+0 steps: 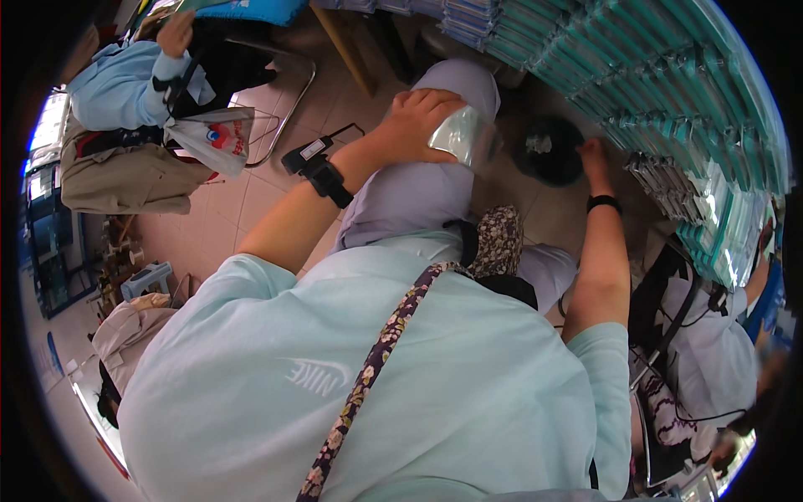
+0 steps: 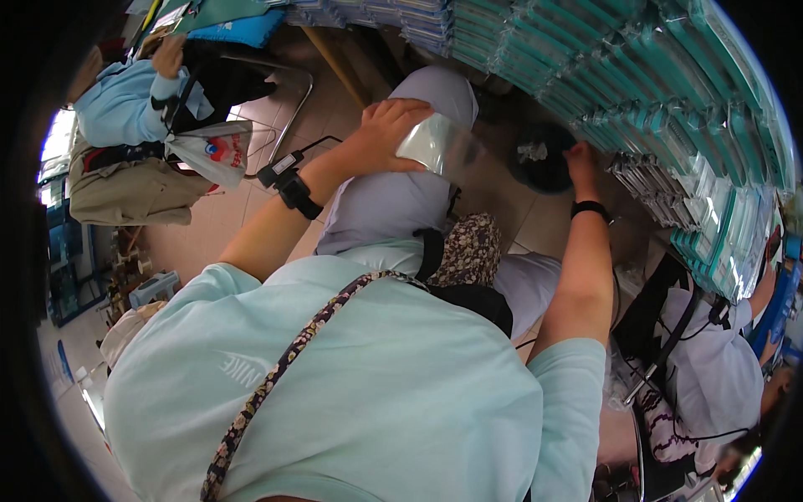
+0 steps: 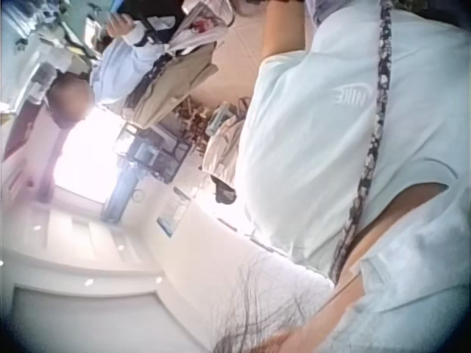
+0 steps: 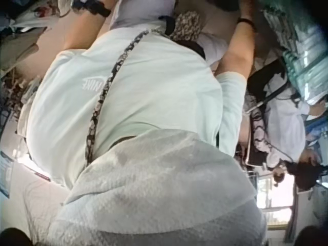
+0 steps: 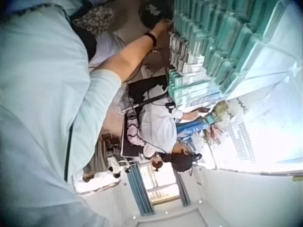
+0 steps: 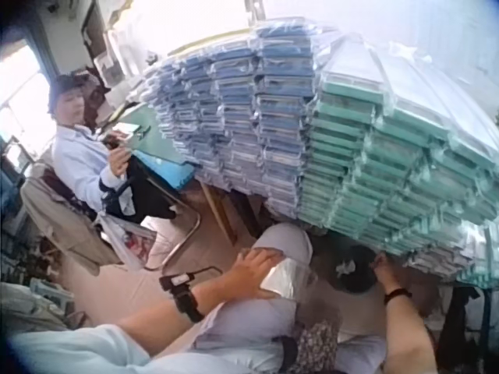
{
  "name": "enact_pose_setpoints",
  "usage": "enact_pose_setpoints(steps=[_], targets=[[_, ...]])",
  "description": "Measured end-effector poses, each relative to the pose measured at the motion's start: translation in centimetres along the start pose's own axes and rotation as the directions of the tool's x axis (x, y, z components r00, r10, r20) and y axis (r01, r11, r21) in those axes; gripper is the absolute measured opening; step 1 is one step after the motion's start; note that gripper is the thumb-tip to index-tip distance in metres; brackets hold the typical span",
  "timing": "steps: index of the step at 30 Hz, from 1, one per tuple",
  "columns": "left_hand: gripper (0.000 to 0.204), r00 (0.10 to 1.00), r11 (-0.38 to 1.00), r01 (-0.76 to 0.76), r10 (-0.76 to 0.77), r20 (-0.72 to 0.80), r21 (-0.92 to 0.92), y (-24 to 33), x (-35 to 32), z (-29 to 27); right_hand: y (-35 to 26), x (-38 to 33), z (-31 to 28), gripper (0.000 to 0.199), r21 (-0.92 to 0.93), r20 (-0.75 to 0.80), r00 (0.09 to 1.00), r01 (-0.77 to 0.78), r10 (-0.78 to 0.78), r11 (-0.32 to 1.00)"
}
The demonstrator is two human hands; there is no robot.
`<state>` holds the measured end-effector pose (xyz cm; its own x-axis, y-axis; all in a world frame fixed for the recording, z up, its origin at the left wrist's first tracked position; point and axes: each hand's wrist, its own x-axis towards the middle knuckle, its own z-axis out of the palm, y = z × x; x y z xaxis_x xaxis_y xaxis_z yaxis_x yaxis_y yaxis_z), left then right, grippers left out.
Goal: Placing individual rulers into plastic sleeves and stacking them for assembly-line processing.
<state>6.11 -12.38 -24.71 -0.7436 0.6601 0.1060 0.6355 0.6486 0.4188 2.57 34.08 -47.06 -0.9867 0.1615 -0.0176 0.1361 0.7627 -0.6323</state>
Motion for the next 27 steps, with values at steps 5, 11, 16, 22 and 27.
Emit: enact_pose_setpoints(steps=[5,11,16,22,27], targets=[[0.083,1.0,1.0,-0.011,0.011,-0.004,0.001,0.0,0.5,0.3,-12.8,-4.4,-0.1,0.035,0.211,0.125,0.988,-0.12,0.095,0.97],[0.083,0.999,0.999,-0.043,0.043,-0.022,0.016,1.0,1.1,0.4,-26.1,-11.5,1.7,0.052,0.354,0.117,0.991,0.013,-0.058,0.935],[0.086,0.997,0.997,-0.067,0.066,0.039,0.025,1.4,1.3,-0.8,-28.2,-12.9,1.0,0.042,0.315,0.015,1.0,0.002,-0.007,0.949],[0.095,0.995,0.998,-0.016,0.01,0.097,0.066,0.7,0.5,-2.7,-29.5,-14.9,-3.1,0.021,0.105,-0.195,0.966,0.192,-0.169,0.976],[0.094,0.988,0.996,0.002,-0.016,0.155,0.093,1.2,-0.3,-3.4,-29.7,-16.6,-5.1,0.016,-0.037,-0.339,0.883,0.331,-0.323,0.943]])
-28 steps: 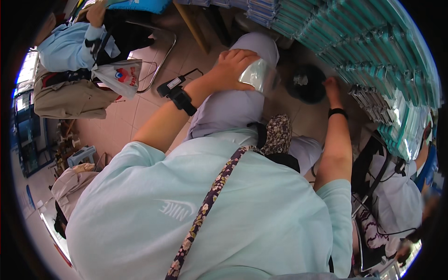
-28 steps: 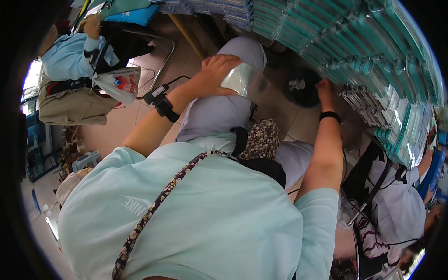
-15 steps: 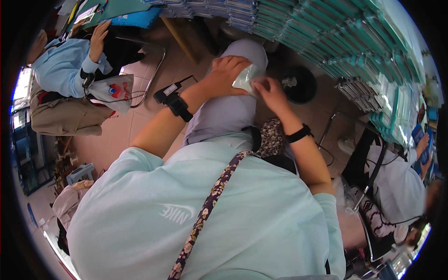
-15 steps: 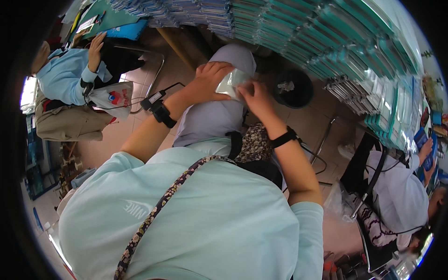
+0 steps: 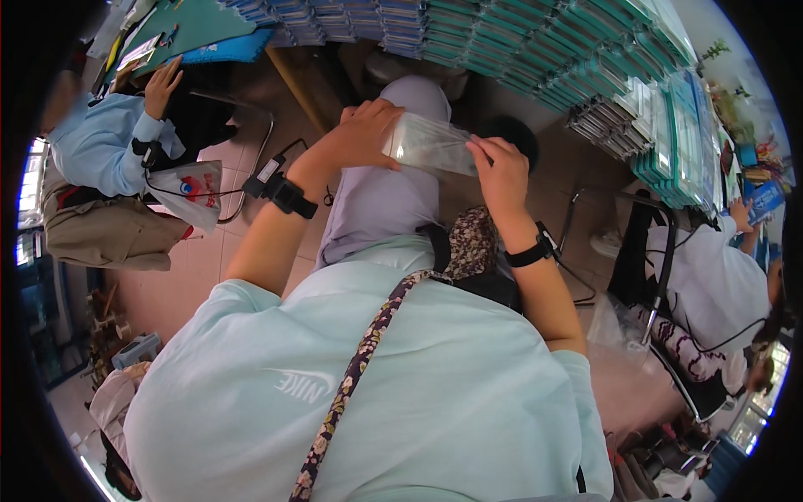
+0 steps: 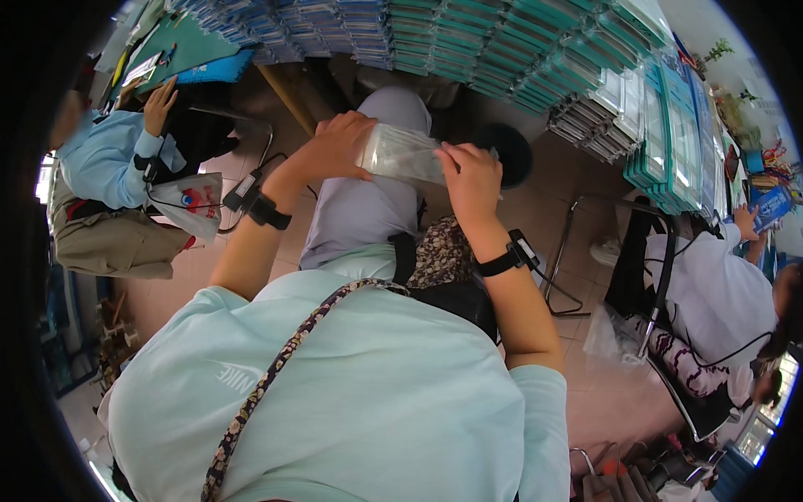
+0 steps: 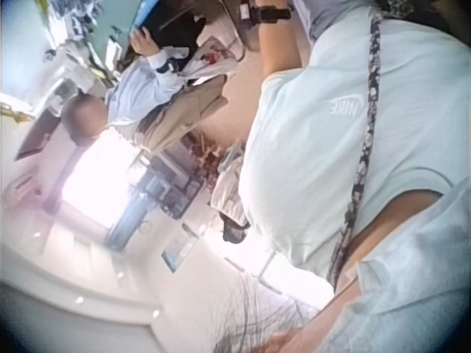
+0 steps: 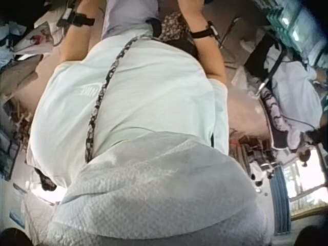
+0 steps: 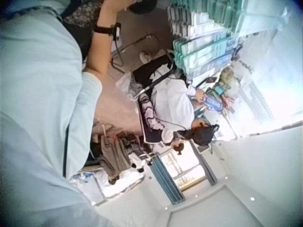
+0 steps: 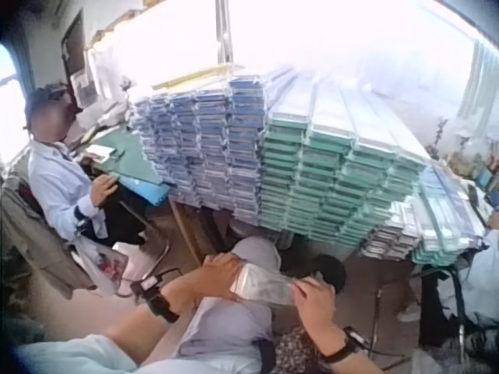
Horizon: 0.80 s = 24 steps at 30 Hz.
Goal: Placing individual rulers into plastic sleeves and stacking them for assembly-line processing.
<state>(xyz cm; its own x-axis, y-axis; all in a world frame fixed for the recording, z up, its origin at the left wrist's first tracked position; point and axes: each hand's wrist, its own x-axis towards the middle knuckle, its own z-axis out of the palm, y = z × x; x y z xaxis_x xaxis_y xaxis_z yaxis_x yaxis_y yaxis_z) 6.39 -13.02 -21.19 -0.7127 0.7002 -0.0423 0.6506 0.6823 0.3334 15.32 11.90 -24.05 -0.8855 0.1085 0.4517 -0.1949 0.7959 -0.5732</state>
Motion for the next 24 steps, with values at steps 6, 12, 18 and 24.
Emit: enact_pose_setpoints(steps=[6,12,18,24], targets=[[0.091,1.0,1.0,0.009,-0.009,-0.021,0.003,0.5,-0.9,-0.2,0.1,-0.5,-4.6,0.015,-0.224,-0.1,0.992,0.058,-0.082,0.973],[0.089,0.999,1.0,0.004,-0.004,-0.046,0.018,0.5,-1.4,0.0,3.0,-0.6,-16.0,0.021,-0.344,-0.207,0.919,-0.39,0.336,0.854],[0.088,0.998,0.999,-0.042,0.043,-0.055,0.021,0.1,-0.9,0.4,2.2,-4.5,-29.8,0.034,-0.58,-0.618,0.732,-0.671,0.287,0.461],[0.089,0.998,0.997,0.057,-0.057,0.012,0.054,0.0,-0.8,0.1,-6.7,-4.7,-31.2,0.019,-0.723,-0.487,0.873,-0.413,0.015,0.554]])
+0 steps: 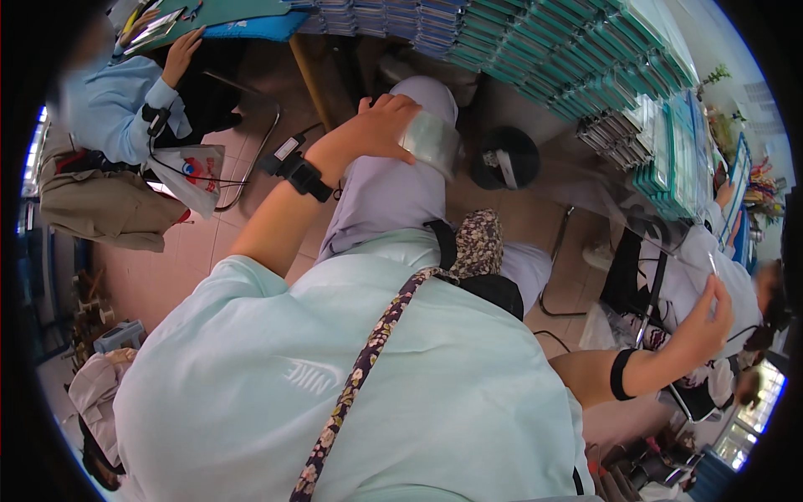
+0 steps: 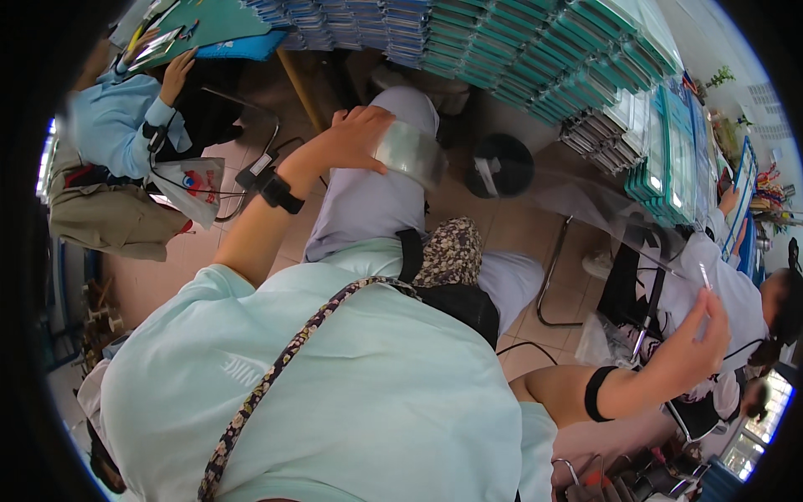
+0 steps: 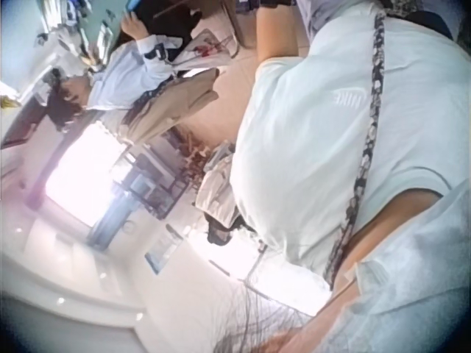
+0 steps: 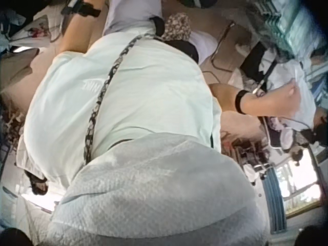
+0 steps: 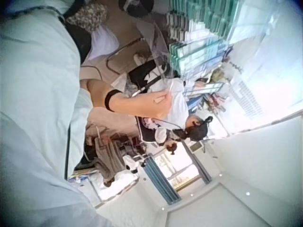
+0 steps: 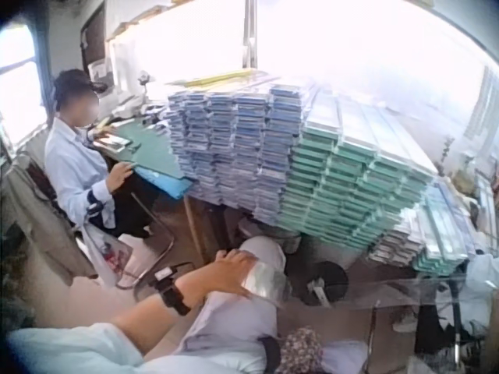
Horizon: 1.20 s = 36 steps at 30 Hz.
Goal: Placing individual rulers into plastic sleeves and stacking them for assembly-line processing.
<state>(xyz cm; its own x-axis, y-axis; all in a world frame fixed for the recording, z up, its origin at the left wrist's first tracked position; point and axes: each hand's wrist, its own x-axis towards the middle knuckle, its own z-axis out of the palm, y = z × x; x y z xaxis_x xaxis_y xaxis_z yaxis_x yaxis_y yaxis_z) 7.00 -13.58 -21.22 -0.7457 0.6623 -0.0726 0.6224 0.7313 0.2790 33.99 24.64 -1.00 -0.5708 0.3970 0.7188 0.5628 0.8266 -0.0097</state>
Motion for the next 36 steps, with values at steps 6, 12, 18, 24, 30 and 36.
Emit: enact_pose_setpoints(steps=[6,12,18,24,30,36], targets=[[0.091,0.984,0.985,-0.145,0.135,-0.115,-0.089,3.7,-0.3,-3.2,-10.2,-0.8,-1.6,0.019,0.184,0.002,0.813,0.572,-0.582,0.799],[0.078,0.794,0.495,-0.524,0.578,-0.188,-0.693,10.2,-1.9,-7.6,-17.0,-3.8,0.8,0.017,0.365,-0.308,0.668,0.741,-0.678,0.564],[0.046,0.728,0.202,-0.509,0.62,-0.292,-0.837,12.4,-3.9,-9.3,-18.4,-4.3,1.5,0.018,0.336,-0.375,0.667,0.745,-0.644,0.576],[0.018,0.848,0.239,-0.367,0.483,-0.218,-0.899,12.8,-4.2,-9.7,-18.7,-2.7,3.4,0.084,0.905,-0.272,0.962,0.252,0.01,0.344],[0.02,0.861,0.281,-0.314,0.487,-0.147,-0.907,12.9,-3.7,-9.6,-17.3,-1.9,2.1,0.066,0.945,0.234,0.867,-0.309,-0.44,-0.107],[0.016,0.895,0.525,-0.286,0.446,-0.027,-0.801,13.1,-3.3,-9.5,-17.2,-1.6,2.9,0.004,0.952,0.203,0.888,-0.278,-0.413,-0.129]])
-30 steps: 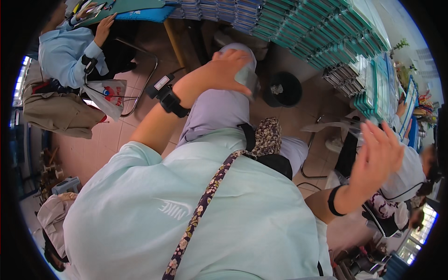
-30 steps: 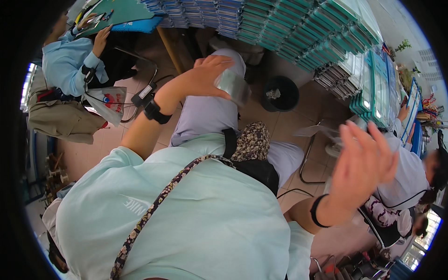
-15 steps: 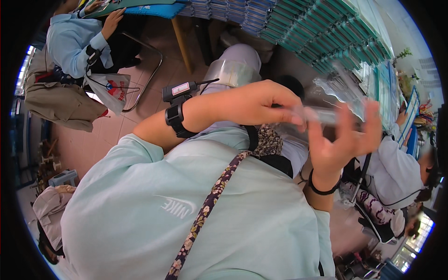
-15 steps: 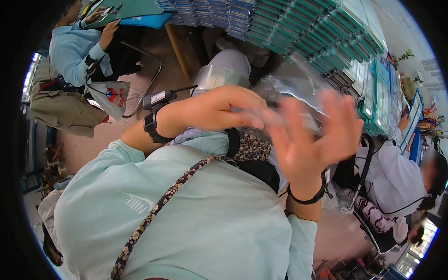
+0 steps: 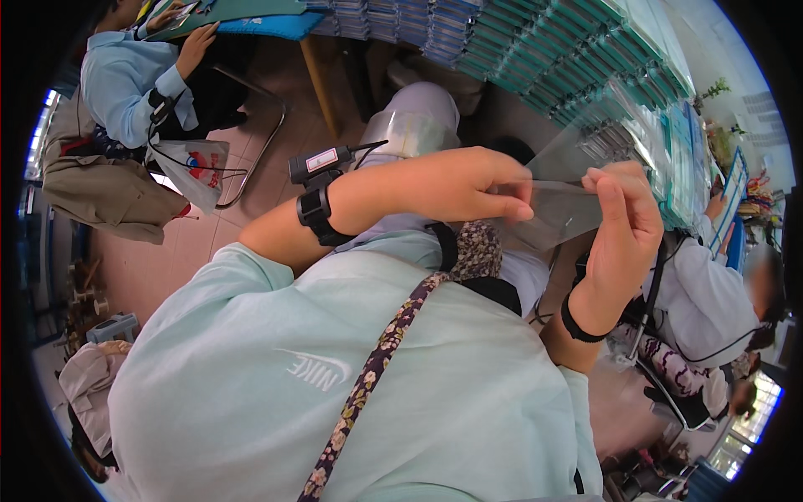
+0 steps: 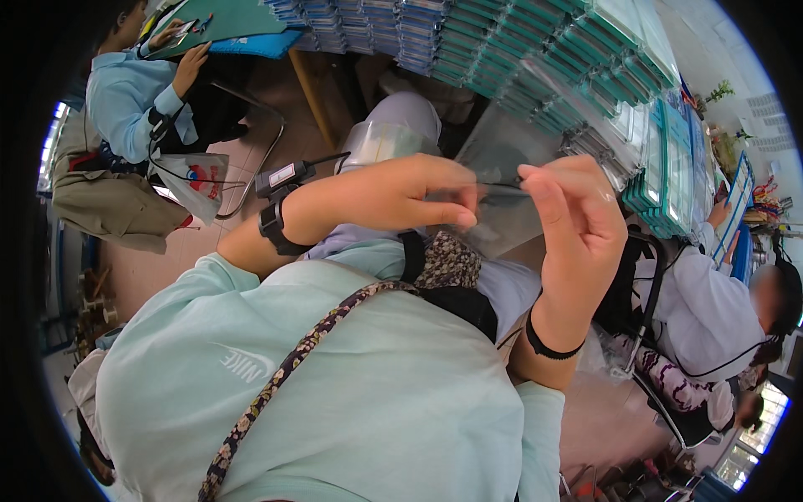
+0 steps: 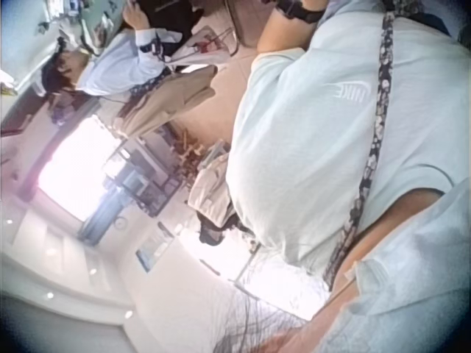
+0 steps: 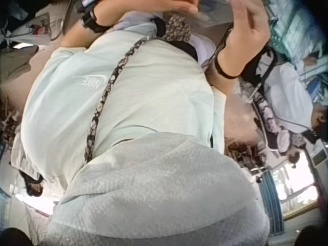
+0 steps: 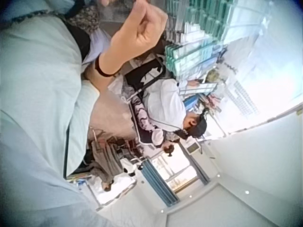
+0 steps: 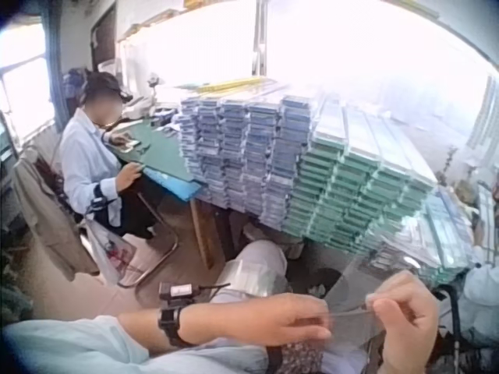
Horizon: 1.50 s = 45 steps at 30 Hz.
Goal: Placing individual rulers into plastic sleeves and stacking them for assembly-line processing.
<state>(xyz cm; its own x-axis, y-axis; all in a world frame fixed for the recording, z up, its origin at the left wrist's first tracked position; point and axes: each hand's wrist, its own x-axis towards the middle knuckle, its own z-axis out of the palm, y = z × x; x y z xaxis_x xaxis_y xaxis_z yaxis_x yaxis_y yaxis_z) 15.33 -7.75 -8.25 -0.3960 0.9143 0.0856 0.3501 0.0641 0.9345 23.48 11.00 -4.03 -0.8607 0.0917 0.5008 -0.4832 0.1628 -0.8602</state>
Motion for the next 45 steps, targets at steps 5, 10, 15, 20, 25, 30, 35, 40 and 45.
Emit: enact_pose_setpoints(steps=[5,10,15,20,25,30,35,40,45], targets=[[0.025,0.849,0.976,-0.175,0.216,-0.482,0.129,-0.9,0.3,0.3,0.9,-0.1,0.0,0.018,-0.111,-0.199,0.973,0.1,-0.121,0.989],[0.03,0.85,0.909,-0.348,0.408,-0.332,0.227,-0.3,0.2,0.0,1.9,-0.2,0.7,0.021,-0.243,-0.199,0.963,0.134,-0.184,0.961],[0.057,0.8,0.874,-0.39,0.477,-0.363,0.29,0.1,0.7,0.9,2.0,-0.3,2.0,0.015,-0.287,-0.174,0.968,0.127,-0.182,0.95],[0.048,0.708,0.902,-0.33,0.432,-0.559,0.279,-0.2,0.6,0.0,1.4,-0.1,0.9,0.016,-0.356,0.133,0.984,0.157,-0.116,0.921],[0.014,0.915,0.94,-0.34,0.321,-0.245,-0.04,-0.8,0.1,-0.7,0.8,0.3,-1.9,0.054,-0.405,0.412,0.911,0.218,-0.036,0.888],[0.012,0.901,0.929,-0.316,0.232,-0.366,-0.191,-0.3,0.3,-0.6,4.8,1.1,-12.8,0.039,-0.577,-0.289,0.955,-0.227,0.064,0.784],[0.003,0.892,0.892,-0.35,0.224,-0.393,-0.287,-1.9,0.1,-0.7,12.7,0.2,-21.3,0.05,-0.955,-0.295,0.955,-0.294,-0.023,0.025],[0.013,0.895,0.856,-0.343,0.172,-0.412,-0.386,-1.7,0.0,-0.2,16.7,0.1,-22.3,0.064,-0.899,-0.302,0.952,-0.27,0.041,-0.345],[0.014,0.911,0.868,-0.283,0.111,-0.397,-0.409,-2.0,-0.3,-0.1,18.0,0.9,-22.7,0.063,-0.846,-0.337,0.94,-0.28,0.047,-0.453]])
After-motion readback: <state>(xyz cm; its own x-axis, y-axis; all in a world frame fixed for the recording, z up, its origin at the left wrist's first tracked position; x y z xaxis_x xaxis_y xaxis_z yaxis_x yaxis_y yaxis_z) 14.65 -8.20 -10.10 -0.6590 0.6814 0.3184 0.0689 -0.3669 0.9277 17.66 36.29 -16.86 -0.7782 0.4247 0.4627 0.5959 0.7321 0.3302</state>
